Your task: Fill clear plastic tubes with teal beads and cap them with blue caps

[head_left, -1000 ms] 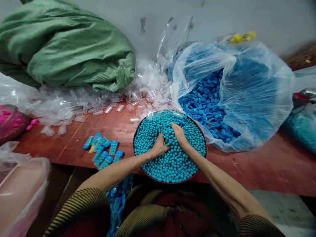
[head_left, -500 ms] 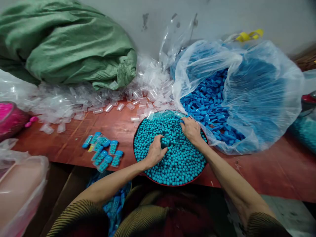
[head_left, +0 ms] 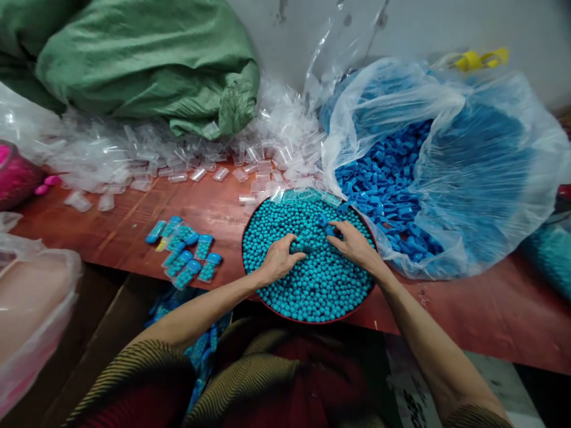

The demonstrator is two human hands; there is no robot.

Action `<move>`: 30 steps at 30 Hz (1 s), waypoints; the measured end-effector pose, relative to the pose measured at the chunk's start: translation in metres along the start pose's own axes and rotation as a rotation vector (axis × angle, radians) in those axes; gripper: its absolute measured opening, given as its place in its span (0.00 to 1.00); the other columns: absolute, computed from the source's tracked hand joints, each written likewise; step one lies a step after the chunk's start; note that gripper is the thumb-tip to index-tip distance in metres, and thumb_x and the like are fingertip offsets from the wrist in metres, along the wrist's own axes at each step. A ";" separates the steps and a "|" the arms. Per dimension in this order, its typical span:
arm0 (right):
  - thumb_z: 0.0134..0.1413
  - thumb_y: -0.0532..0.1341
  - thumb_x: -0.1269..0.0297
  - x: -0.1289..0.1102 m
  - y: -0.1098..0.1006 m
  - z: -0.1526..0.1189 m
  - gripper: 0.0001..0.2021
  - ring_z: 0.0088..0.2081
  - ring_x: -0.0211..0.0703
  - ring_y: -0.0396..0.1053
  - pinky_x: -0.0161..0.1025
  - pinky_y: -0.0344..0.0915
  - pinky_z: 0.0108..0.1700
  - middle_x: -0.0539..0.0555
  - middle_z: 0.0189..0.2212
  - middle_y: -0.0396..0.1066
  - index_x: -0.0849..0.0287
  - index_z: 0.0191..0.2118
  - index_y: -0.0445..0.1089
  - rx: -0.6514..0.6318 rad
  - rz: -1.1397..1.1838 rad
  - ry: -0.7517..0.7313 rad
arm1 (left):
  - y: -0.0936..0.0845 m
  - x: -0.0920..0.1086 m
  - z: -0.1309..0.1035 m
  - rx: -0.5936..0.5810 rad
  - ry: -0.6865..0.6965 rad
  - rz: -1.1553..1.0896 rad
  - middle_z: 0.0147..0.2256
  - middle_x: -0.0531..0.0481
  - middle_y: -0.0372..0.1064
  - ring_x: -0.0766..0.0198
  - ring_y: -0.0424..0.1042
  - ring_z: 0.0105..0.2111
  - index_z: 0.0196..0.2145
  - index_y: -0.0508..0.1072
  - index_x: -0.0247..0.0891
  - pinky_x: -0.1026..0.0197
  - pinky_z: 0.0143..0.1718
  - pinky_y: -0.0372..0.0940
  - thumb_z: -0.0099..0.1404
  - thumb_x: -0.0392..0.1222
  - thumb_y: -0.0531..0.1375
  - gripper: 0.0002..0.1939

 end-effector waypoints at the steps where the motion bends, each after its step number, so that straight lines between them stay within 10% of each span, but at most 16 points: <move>1: 0.55 0.55 0.62 0.001 0.000 0.003 0.18 0.41 0.48 0.67 0.43 0.63 0.45 0.59 0.39 0.69 0.62 0.51 0.65 0.017 0.040 0.010 | 0.001 -0.001 0.001 -0.012 -0.009 -0.010 0.30 0.54 0.66 0.63 0.66 0.31 0.38 0.69 0.37 0.62 0.36 0.60 0.54 0.41 0.64 0.14; 8: 0.53 0.57 0.65 0.009 0.008 0.027 0.13 0.40 0.49 0.69 0.41 0.63 0.42 0.58 0.37 0.73 0.61 0.45 0.68 -0.032 0.002 0.120 | -0.005 0.002 0.002 0.005 -0.028 -0.037 0.30 0.55 0.67 0.64 0.66 0.32 0.33 0.69 0.37 0.62 0.37 0.60 0.53 0.39 0.64 0.10; 20: 0.60 0.51 0.66 -0.021 -0.008 -0.009 0.14 0.32 0.45 0.69 0.36 0.50 0.26 0.58 0.34 0.72 0.60 0.51 0.62 -0.147 -0.512 0.070 | -0.014 -0.004 0.010 -0.026 0.012 -0.130 0.30 0.54 0.68 0.63 0.67 0.34 0.38 0.70 0.37 0.62 0.39 0.61 0.57 0.42 0.60 0.11; 30: 0.63 0.48 0.66 -0.061 -0.025 -0.011 0.15 0.39 0.47 0.66 0.41 0.62 0.41 0.58 0.35 0.71 0.58 0.47 0.69 0.177 -0.070 -0.144 | -0.005 0.005 0.012 -0.155 -0.017 -0.322 0.24 0.58 0.60 0.68 0.59 0.24 0.39 0.67 0.36 0.66 0.28 0.59 0.57 0.41 0.57 0.11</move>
Point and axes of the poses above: each hand's wrist, its own z-axis towards the middle knuckle, its own y-axis out of the palm, x = y × z, the point moved 8 cm from there along z, towards the middle knuckle
